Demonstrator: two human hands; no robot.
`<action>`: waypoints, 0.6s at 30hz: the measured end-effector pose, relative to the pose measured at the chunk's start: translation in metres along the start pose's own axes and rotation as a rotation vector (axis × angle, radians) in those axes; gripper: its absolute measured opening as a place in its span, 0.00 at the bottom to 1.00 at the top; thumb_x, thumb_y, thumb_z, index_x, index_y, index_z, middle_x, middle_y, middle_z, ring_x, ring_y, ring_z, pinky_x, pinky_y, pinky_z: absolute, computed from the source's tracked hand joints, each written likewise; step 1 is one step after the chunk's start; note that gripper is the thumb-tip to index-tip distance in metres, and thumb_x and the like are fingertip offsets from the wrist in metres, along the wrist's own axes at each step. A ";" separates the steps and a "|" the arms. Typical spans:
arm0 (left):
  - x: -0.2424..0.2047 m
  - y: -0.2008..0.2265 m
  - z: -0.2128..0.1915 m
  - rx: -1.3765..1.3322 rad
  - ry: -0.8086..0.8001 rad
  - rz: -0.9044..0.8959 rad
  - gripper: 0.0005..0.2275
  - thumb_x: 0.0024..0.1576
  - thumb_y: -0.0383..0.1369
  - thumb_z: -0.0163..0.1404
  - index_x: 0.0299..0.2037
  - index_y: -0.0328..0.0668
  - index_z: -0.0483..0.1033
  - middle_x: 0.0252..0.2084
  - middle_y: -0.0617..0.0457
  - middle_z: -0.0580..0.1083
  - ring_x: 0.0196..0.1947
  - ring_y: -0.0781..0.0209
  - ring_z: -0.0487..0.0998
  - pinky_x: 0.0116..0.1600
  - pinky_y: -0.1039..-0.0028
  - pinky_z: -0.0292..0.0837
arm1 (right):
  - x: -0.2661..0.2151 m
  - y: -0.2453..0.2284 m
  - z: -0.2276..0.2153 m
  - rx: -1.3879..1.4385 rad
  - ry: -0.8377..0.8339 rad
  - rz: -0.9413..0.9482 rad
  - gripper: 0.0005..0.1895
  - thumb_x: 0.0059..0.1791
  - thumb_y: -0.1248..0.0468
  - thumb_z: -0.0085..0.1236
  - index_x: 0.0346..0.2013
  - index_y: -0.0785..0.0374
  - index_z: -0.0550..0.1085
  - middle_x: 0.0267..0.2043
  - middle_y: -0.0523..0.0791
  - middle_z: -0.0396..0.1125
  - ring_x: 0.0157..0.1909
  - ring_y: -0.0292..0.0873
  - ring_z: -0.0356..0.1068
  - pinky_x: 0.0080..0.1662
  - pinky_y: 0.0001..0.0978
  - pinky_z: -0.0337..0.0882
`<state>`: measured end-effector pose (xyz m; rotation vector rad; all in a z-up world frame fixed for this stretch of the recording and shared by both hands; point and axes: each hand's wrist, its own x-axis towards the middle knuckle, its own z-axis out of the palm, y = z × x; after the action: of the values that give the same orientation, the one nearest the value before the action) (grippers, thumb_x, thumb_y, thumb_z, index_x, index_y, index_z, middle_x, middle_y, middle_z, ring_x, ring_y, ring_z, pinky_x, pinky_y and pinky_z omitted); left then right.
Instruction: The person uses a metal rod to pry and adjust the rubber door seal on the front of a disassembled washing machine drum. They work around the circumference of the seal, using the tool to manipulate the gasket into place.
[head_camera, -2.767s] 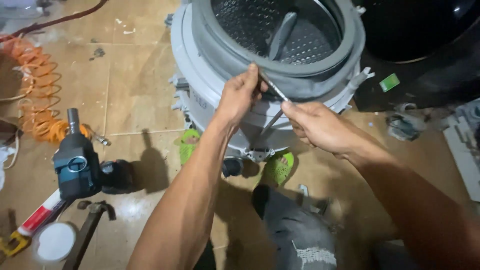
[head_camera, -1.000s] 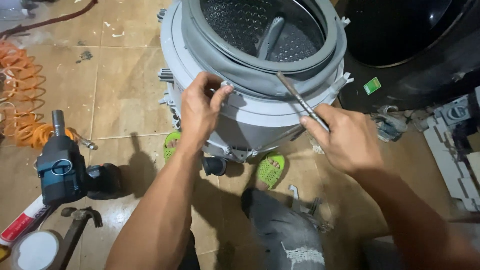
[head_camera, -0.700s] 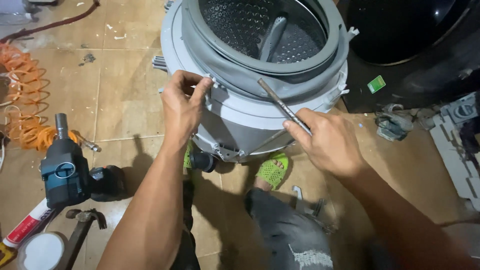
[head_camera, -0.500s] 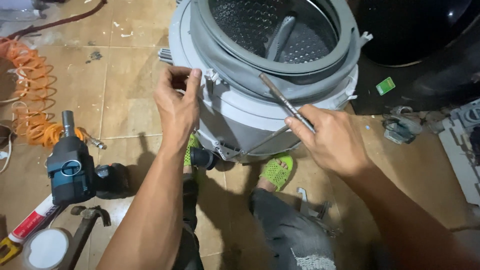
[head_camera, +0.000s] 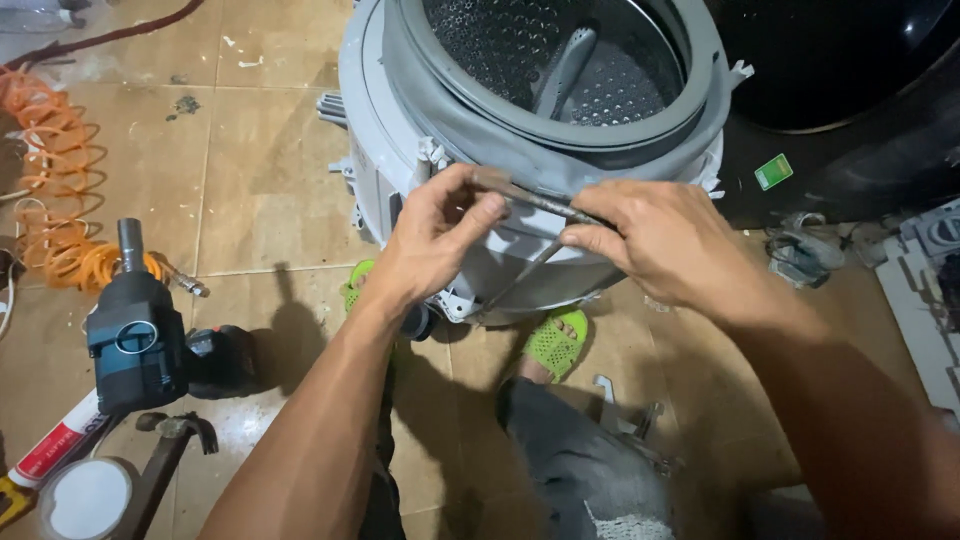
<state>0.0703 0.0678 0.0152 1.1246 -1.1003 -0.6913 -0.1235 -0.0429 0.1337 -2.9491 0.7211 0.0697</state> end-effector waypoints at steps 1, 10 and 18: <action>0.000 0.003 -0.001 0.003 0.000 0.002 0.13 0.63 0.40 0.53 0.49 0.40 0.77 0.38 0.47 0.80 0.38 0.60 0.79 0.44 0.68 0.77 | 0.002 0.000 -0.002 0.001 0.003 -0.001 0.17 0.56 0.48 0.49 0.36 0.56 0.75 0.28 0.49 0.71 0.35 0.57 0.74 0.37 0.49 0.72; -0.011 0.023 0.001 0.007 -0.071 0.033 0.10 0.61 0.34 0.57 0.47 0.37 0.80 0.34 0.47 0.80 0.37 0.60 0.81 0.47 0.67 0.78 | 0.012 0.019 0.011 -0.137 0.059 -0.214 0.18 0.55 0.42 0.48 0.35 0.51 0.72 0.28 0.42 0.63 0.39 0.50 0.70 0.43 0.42 0.70; -0.024 0.053 0.002 0.197 -0.252 -0.048 0.09 0.59 0.38 0.57 0.34 0.40 0.79 0.23 0.48 0.76 0.26 0.60 0.74 0.36 0.67 0.73 | 0.009 0.015 0.001 -0.257 0.079 -0.354 0.18 0.56 0.40 0.45 0.35 0.47 0.71 0.29 0.36 0.60 0.42 0.41 0.64 0.49 0.36 0.65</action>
<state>0.0564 0.1051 0.0569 1.2583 -1.3826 -0.7901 -0.1224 -0.0605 0.1305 -3.2906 0.1997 0.0185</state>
